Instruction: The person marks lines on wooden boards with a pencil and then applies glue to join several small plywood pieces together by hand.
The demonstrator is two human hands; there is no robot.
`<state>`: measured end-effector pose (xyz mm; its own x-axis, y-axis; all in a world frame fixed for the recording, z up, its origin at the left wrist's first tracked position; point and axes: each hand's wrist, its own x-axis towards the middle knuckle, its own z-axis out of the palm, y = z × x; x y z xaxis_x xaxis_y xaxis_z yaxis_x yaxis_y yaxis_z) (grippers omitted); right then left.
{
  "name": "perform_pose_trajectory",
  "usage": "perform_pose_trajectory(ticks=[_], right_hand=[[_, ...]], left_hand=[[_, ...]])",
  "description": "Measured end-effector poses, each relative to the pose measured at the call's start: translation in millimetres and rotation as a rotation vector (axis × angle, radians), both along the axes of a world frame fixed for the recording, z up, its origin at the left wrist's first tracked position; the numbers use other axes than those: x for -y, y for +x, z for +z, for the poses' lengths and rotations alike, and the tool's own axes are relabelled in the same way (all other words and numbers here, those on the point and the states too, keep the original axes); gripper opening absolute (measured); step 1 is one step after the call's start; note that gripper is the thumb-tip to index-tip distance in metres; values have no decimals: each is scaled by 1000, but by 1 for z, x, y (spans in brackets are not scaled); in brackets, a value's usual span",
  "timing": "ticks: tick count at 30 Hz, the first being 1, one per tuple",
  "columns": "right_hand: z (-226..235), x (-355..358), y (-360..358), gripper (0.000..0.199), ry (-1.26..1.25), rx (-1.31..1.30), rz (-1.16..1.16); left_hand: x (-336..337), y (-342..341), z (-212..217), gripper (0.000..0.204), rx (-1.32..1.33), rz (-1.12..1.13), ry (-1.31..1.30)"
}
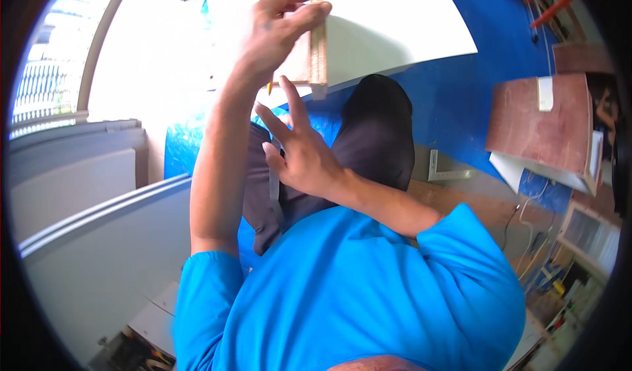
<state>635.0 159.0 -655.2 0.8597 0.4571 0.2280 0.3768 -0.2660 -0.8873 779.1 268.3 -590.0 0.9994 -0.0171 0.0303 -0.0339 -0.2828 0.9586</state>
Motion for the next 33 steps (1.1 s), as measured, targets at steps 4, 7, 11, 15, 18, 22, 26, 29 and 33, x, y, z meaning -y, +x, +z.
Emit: perform_pose_trajectory(ticks=[4,7,11,15,18,22,26,29,33], right_hand=[[-15,-13,20,72,24,7,-82],[-22,-19,29,67,113,-16,-104],[-23,-17,25,51,187,-13,-133],[-33,9,7,31,16,-1,-32],[-50,50,-12,18,140,2,104],[-31,123,-22,34,173,-462,161],[3,160,2,36,350,-605,-18],[-2,165,47,19,528,-464,-217],[-11,128,128,22,543,-257,-420]], left_hand=[[6,-4,8,60,-29,-5,1],[5,2,6,64,-77,-28,4],[5,1,6,75,-72,-17,-21],[5,1,1,82,-26,-46,-52],[0,2,1,84,-1,-62,-10],[-1,2,-1,85,6,-63,-11],[-3,1,-4,77,3,-57,-40],[2,-1,-2,78,8,-59,-44],[-1,-5,3,79,-24,-31,-5]])
